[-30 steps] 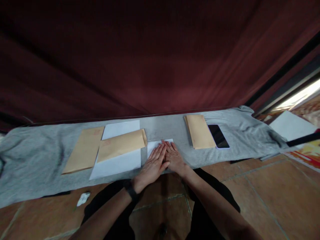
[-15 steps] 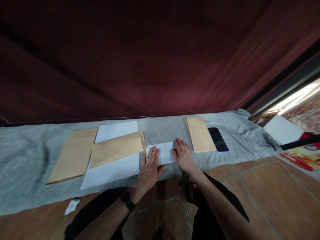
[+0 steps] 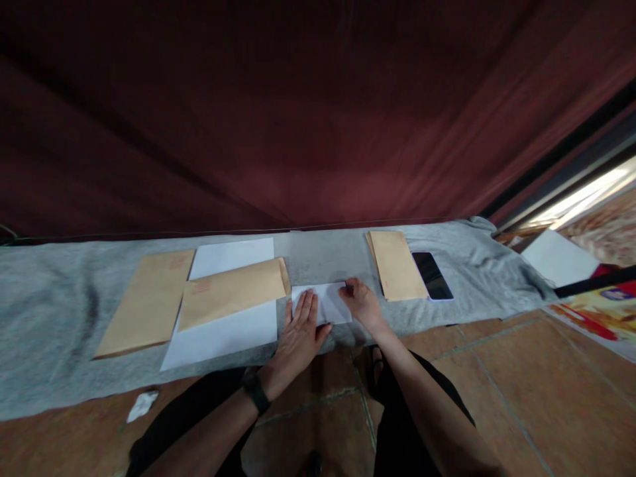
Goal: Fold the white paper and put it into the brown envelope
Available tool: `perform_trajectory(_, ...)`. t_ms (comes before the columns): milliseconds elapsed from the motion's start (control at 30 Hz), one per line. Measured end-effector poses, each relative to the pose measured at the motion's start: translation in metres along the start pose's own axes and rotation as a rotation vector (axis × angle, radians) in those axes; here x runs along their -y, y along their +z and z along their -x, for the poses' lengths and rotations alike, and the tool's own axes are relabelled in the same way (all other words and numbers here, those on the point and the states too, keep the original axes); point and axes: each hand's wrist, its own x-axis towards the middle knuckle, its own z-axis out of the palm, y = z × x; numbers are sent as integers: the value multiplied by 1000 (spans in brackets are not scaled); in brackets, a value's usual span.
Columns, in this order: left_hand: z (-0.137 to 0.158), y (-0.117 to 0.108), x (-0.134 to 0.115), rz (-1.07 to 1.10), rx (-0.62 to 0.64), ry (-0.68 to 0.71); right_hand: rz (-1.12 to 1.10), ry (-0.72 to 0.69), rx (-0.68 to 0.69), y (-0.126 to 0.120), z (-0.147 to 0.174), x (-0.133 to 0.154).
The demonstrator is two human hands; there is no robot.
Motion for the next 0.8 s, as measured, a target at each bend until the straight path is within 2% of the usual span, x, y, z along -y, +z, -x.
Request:
perform_trajectory(100, -1, -2, 1, -4, 7, 24, -137, 25, 88, -5, -1, -3)
perform_trajectory(233, -4, -7, 0, -6, 15, 42, -541, 72, 151, -11, -1, -8)
perform_trajectory(367, -12, -22, 3, 50, 18, 75, -775, 160, 178, -20, -1, -14)
perform_trajectory(467, -21, -37, 12, 162, -26, 51, -1032, 233, 201, -31, 1, -21)
perform_trajectory(567, -30, -48, 21, 379, -119, -74, -1136, 242, 172, -40, 2, -25)
perform_trajectory(633, -37, -51, 26, 578, -152, -222, -1099, 154, 104, -44, 2, -24)
perform_trajectory(733, -47, -50, 28, 929, -97, -402, -1039, 23, 42, -45, 2, -21)
perform_trajectory(800, -52, -46, 28, 1097, -36, -460, -1063, 66, 114, -45, 3, -20)
